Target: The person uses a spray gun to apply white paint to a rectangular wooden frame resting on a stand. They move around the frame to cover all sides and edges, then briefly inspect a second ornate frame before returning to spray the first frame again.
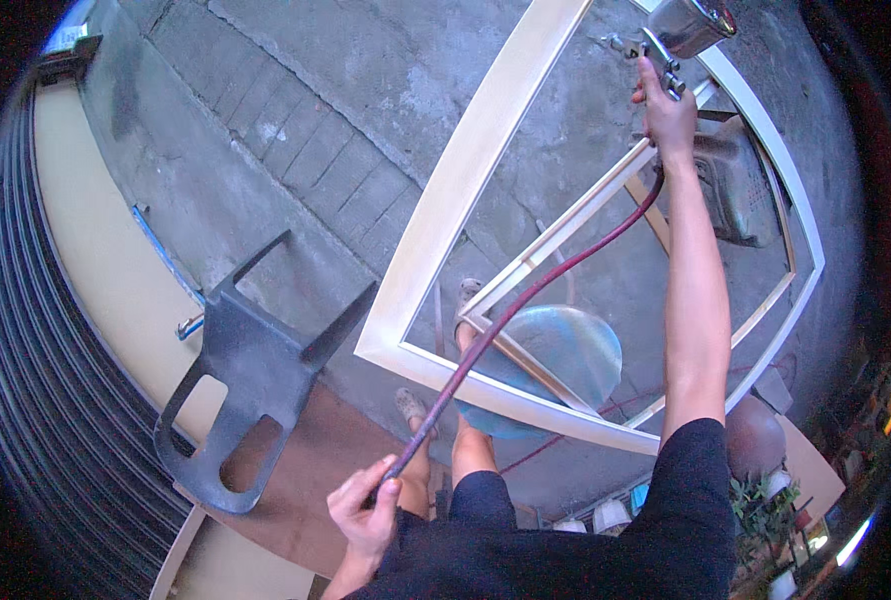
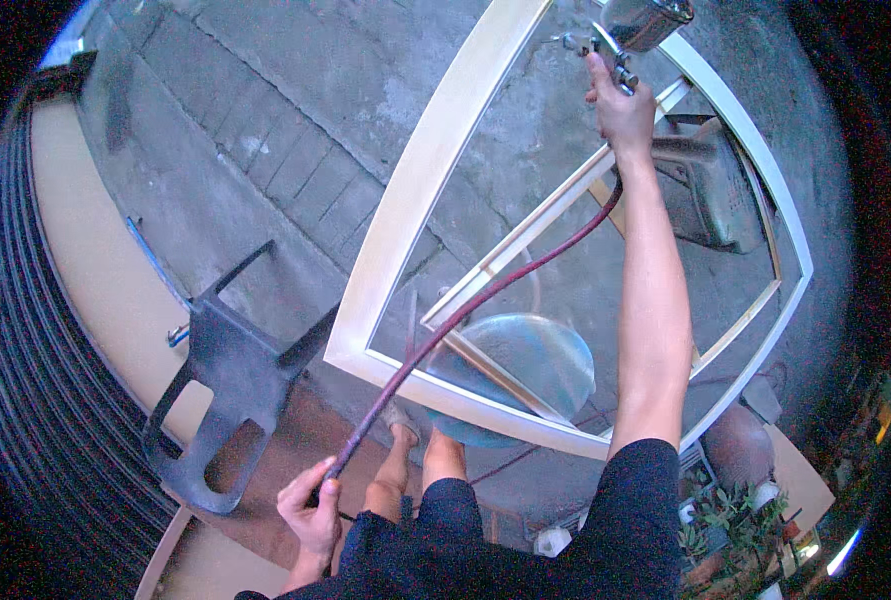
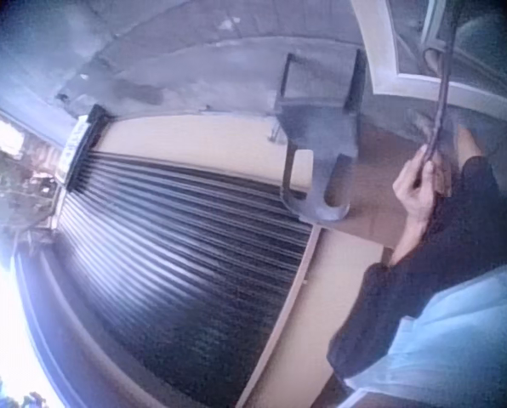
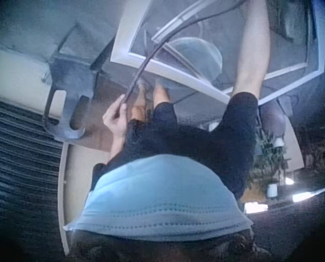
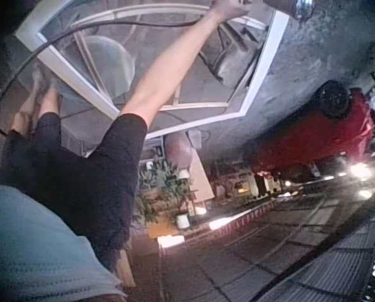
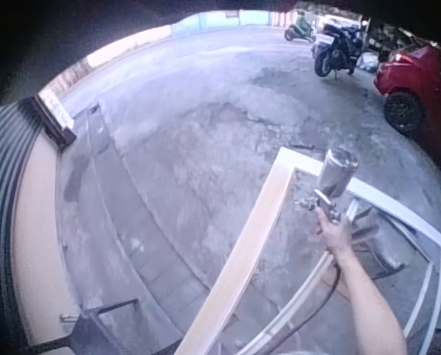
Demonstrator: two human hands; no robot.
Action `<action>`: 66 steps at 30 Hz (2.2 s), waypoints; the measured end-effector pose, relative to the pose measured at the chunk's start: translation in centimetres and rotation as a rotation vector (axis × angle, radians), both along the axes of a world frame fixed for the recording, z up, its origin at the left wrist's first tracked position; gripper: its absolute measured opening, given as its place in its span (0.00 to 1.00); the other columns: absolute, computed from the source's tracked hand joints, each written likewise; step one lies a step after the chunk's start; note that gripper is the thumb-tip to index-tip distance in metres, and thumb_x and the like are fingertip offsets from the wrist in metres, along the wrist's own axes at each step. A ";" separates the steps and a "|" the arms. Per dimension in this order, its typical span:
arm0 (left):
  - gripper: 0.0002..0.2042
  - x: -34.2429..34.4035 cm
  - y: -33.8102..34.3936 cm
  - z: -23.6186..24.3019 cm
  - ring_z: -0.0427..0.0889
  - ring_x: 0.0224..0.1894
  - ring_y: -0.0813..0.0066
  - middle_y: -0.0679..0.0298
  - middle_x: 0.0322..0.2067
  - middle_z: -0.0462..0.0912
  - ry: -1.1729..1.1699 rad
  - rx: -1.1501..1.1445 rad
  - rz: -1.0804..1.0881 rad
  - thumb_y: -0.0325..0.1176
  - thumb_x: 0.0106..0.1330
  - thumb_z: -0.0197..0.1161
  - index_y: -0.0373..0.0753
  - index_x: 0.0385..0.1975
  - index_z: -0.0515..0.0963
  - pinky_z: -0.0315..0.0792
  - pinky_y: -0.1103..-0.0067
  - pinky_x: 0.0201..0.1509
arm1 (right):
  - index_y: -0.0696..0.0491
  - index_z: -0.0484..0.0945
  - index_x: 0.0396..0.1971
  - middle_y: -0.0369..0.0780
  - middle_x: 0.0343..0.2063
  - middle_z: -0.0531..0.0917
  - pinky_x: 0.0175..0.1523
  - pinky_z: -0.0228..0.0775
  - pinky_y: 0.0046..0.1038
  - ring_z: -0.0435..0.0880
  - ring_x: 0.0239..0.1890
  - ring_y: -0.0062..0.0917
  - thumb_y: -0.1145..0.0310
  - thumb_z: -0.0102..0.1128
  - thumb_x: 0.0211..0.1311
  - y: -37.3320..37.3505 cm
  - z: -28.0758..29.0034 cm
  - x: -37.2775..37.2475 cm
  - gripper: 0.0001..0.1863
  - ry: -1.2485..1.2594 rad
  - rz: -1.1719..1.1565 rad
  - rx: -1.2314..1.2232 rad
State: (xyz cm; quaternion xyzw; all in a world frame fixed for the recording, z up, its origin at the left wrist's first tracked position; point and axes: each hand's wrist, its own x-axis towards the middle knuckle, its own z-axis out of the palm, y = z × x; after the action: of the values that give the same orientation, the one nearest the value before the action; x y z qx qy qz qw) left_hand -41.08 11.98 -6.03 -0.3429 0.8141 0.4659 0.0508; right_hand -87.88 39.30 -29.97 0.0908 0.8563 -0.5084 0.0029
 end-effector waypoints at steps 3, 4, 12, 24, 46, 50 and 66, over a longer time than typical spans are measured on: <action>0.11 -0.5 0.8 0.3 0.82 0.27 0.75 0.55 0.29 0.86 -0.075 0.053 -0.022 0.23 0.59 0.68 0.29 0.41 0.84 0.74 0.81 0.33 | 0.54 0.83 0.25 0.33 0.15 0.80 0.15 0.60 0.23 0.72 0.10 0.17 0.42 0.65 0.62 0.4 0.3 -2.6 0.27 0.019 -0.040 -0.030; 0.11 -0.5 1.2 0.1 0.83 0.27 0.75 0.54 0.29 0.87 -0.069 0.069 -0.016 0.23 0.59 0.68 0.29 0.41 0.84 0.74 0.81 0.33 | 0.54 0.83 0.24 0.34 0.15 0.80 0.15 0.60 0.23 0.72 0.09 0.17 0.42 0.65 0.62 0.6 0.0 -3.7 0.27 0.032 -0.048 -0.027; 0.12 -1.1 2.6 -1.1 0.84 0.29 0.74 0.55 0.29 0.87 -0.092 0.120 -0.004 0.24 0.60 0.68 0.29 0.43 0.84 0.75 0.81 0.35 | 0.55 0.81 0.27 0.36 0.15 0.81 0.13 0.60 0.25 0.71 0.07 0.20 0.46 0.63 0.65 0.4 0.4 -8.1 0.24 0.197 -0.188 0.030; 0.12 -0.3 1.0 -1.1 0.84 0.34 0.73 0.55 0.34 0.88 -0.133 0.051 -0.046 0.27 0.62 0.67 0.29 0.43 0.84 0.75 0.79 0.41 | 0.54 0.82 0.25 0.33 0.15 0.81 0.15 0.62 0.24 0.73 0.09 0.17 0.43 0.64 0.63 1.8 0.1 -1.5 0.26 0.094 -0.071 -0.013; 0.10 10.9 -9.2 0.9 0.76 0.23 0.76 0.59 0.23 0.82 -0.057 -0.242 -0.158 0.24 0.61 0.66 0.31 0.42 0.85 0.67 0.81 0.29 | 0.59 0.83 0.28 0.30 0.13 0.66 0.23 0.55 0.24 0.63 0.19 0.13 0.57 0.66 0.65 -4.9 4.3 29.2 0.18 -0.210 0.241 0.011; 0.10 15.4 -10.8 0.0 0.77 0.24 0.75 0.59 0.24 0.82 -0.070 -0.224 -0.127 0.24 0.62 0.67 0.31 0.42 0.85 0.68 0.81 0.31 | 0.59 0.81 0.27 0.38 0.13 0.72 0.25 0.59 0.28 0.67 0.17 0.20 0.58 0.66 0.64 -6.7 5.5 34.5 0.17 -0.254 0.286 -0.001; 0.09 40.4 -18.3 -12.3 0.83 0.38 0.61 0.54 0.35 0.84 -0.168 -0.066 -0.070 0.32 0.69 0.61 0.34 0.41 0.82 0.76 0.71 0.44 | 0.58 0.81 0.43 0.50 0.33 0.84 0.40 0.73 0.37 0.85 0.36 0.45 0.58 0.67 0.61 -11.5 17.3 56.4 0.19 -0.344 0.494 0.091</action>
State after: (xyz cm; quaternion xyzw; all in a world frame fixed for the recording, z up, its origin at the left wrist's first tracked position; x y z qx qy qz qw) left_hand -0.66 -6.34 -18.31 -0.3535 0.8334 0.4063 0.1240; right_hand -31.44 27.79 -12.66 -0.0355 0.8613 -0.4306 0.2673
